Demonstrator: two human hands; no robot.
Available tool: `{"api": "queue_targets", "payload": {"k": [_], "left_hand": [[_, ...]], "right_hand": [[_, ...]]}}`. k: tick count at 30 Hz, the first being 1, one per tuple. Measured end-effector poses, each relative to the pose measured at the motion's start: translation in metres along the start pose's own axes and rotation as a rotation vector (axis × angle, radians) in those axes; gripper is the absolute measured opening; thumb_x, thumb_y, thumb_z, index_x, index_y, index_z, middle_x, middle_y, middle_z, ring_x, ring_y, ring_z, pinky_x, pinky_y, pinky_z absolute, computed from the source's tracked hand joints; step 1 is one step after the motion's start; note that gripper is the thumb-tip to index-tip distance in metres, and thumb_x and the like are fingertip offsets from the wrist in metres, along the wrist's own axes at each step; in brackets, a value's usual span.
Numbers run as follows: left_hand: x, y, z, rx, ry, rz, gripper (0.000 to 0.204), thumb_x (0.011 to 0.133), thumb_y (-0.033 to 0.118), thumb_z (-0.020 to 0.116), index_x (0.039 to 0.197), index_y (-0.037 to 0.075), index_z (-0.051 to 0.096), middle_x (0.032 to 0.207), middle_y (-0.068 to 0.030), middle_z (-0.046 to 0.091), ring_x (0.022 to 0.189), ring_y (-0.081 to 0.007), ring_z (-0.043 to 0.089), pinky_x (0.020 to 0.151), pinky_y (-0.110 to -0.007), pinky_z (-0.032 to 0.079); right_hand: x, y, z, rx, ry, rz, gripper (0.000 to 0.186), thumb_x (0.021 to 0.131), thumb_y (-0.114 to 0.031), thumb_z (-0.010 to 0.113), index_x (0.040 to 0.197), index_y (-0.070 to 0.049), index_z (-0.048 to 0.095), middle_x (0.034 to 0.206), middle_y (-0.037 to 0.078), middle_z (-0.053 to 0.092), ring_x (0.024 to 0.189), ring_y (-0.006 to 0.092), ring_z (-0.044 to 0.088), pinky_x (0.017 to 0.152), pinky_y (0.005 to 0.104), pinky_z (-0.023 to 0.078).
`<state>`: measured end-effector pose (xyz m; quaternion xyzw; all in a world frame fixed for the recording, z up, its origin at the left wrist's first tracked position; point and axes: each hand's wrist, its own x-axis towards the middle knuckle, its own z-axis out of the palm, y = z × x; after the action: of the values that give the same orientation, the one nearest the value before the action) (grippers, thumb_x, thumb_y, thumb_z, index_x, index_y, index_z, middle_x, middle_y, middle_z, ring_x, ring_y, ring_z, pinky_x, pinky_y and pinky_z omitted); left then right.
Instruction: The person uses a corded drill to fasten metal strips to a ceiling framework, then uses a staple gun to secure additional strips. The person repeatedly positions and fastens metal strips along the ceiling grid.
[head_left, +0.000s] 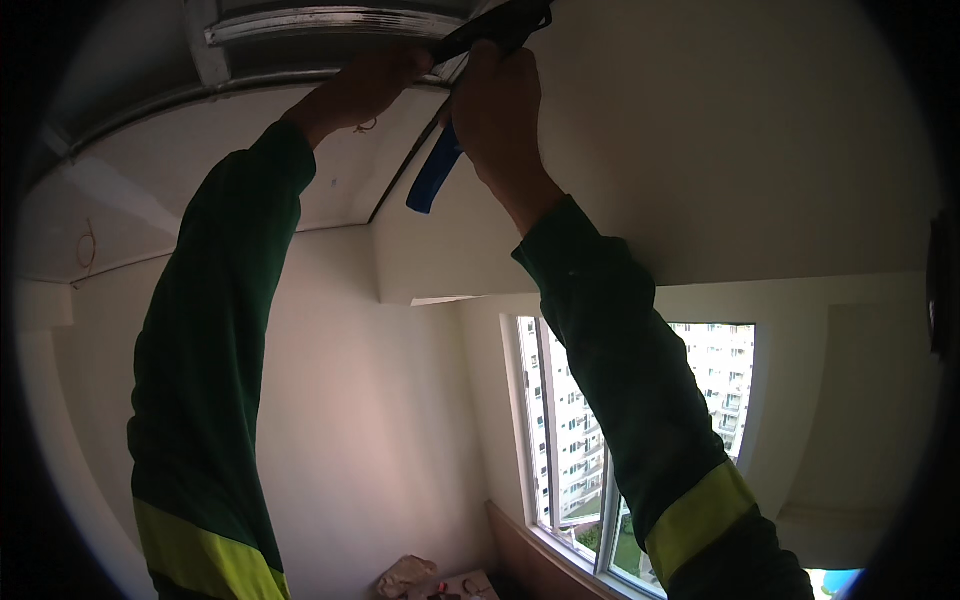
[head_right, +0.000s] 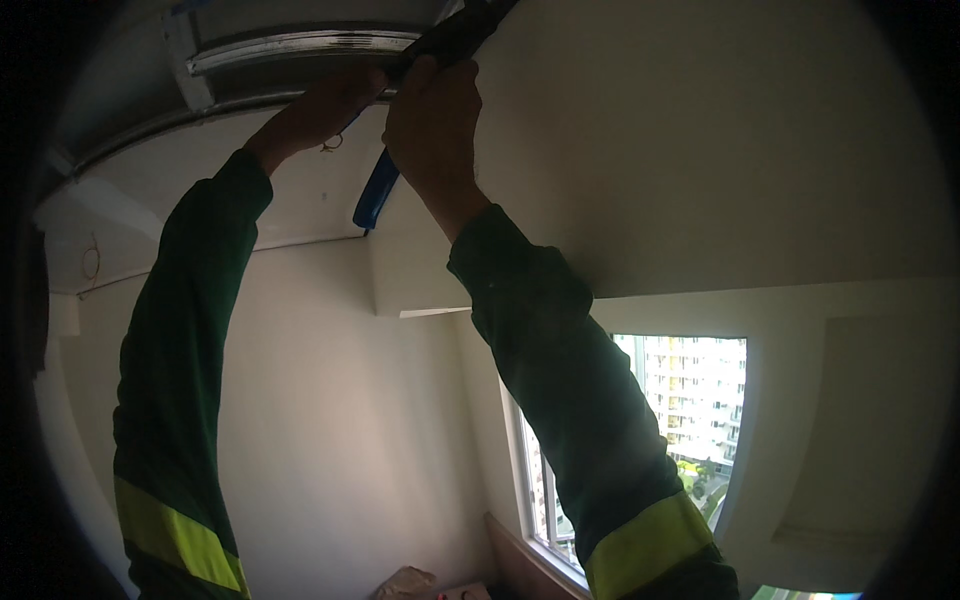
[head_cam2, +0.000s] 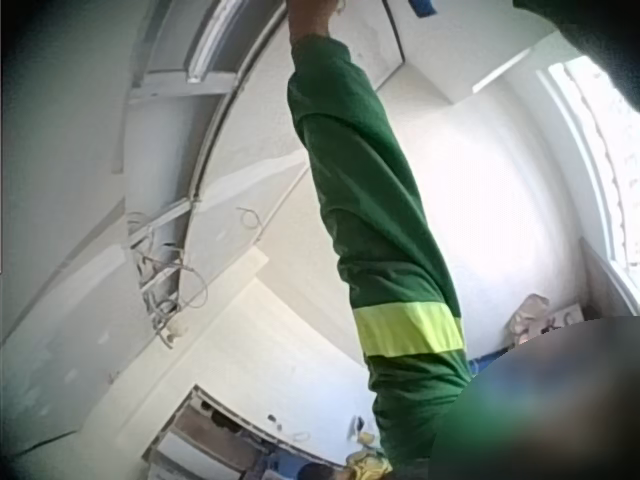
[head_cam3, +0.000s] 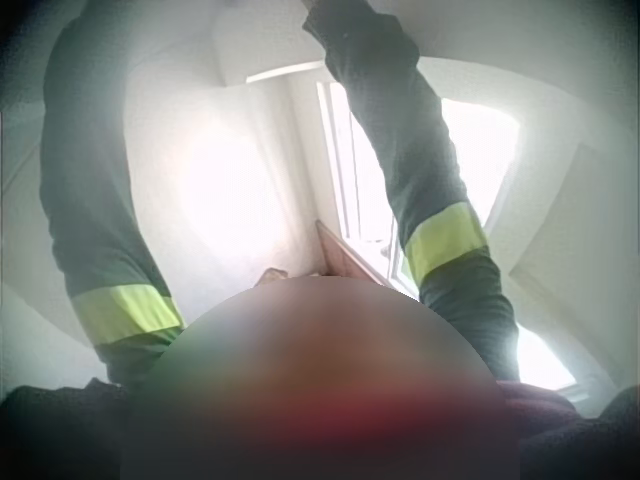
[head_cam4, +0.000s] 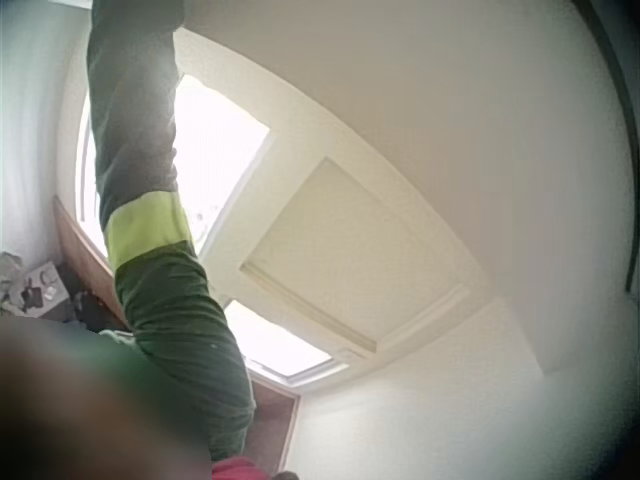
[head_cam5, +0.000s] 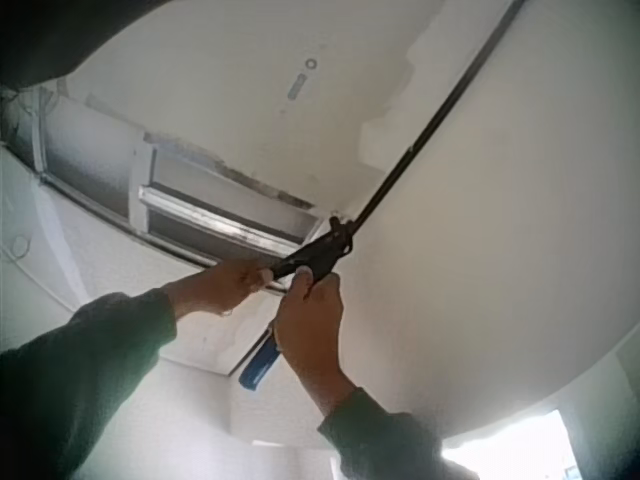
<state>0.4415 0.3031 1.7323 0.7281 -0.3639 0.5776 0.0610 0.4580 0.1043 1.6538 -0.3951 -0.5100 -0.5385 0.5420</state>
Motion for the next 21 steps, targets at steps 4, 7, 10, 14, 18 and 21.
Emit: {"api": "queue_targets", "payload": {"k": [4,7,10,14,18,21], "left_hand": [[0.027,0.003,-0.012,-0.578,0.073,0.219,0.057,0.118,0.053,0.052,0.157,0.012,0.058,0.155,-0.0097,0.062,0.145,-0.0267,0.061,0.122,-0.041,0.049],[0.063,0.016,-0.021,-1.101,0.165,0.13,0.048,0.115,0.04,0.049,0.152,0.01,0.06,0.149,-0.012,0.063,0.14,-0.0304,0.062,0.122,-0.047,0.049],[0.102,0.037,-0.011,-1.365,0.268,0.04,0.031,0.11,-0.001,0.056,0.141,0.003,0.061,0.129,-0.0129,0.069,0.121,-0.0332,0.07,0.115,-0.047,0.058],[0.112,0.045,-0.006,-1.342,0.221,0.198,0.03,0.112,-0.002,0.053,0.142,0.004,0.057,0.129,-0.0116,0.068,0.123,-0.0319,0.071,0.117,-0.048,0.06],[0.108,0.042,-0.014,-1.267,0.169,0.214,0.028,0.113,0.0,0.053,0.14,0.005,0.056,0.135,-0.0136,0.067,0.126,-0.0327,0.071,0.115,-0.047,0.061],[0.109,0.037,-0.015,-1.166,0.228,0.174,0.028,0.114,0.003,0.052,0.141,0.006,0.055,0.139,-0.0151,0.067,0.129,-0.0329,0.07,0.116,-0.046,0.061]], "right_hand": [[-0.003,0.006,0.004,-0.228,-0.036,-0.161,0.03,0.111,-0.019,0.056,0.118,0.009,0.048,0.084,0.022,0.058,0.077,0.0357,0.067,0.073,0.0497,0.059],[-0.004,0.014,0.001,0.112,0.029,-0.006,0.027,0.113,-0.019,0.054,0.117,0.007,0.049,0.085,0.021,0.057,0.086,0.0349,0.067,0.082,0.0517,0.056],[-0.004,0.019,-0.001,-0.219,0.096,-0.237,0.028,0.115,-0.02,0.053,0.114,0.008,0.049,0.089,0.024,0.06,0.086,0.0357,0.067,0.084,0.052,0.054],[-0.006,0.015,-0.01,-0.068,0.159,-0.222,0.031,0.115,-0.021,0.051,0.112,0.01,0.048,0.094,0.029,0.064,0.081,0.0396,0.067,0.077,0.0514,0.055],[-0.007,0.002,-0.013,-0.091,0.131,-0.084,0.029,0.113,-0.018,0.054,0.112,0.01,0.052,0.103,0.033,0.064,0.086,0.0429,0.07,0.075,0.0509,0.056],[-0.005,-0.005,-0.006,-0.345,0.093,-0.157,0.024,0.109,-0.014,0.057,0.112,0.01,0.056,0.108,0.036,0.062,0.09,0.0453,0.073,0.078,0.0514,0.059]]}}
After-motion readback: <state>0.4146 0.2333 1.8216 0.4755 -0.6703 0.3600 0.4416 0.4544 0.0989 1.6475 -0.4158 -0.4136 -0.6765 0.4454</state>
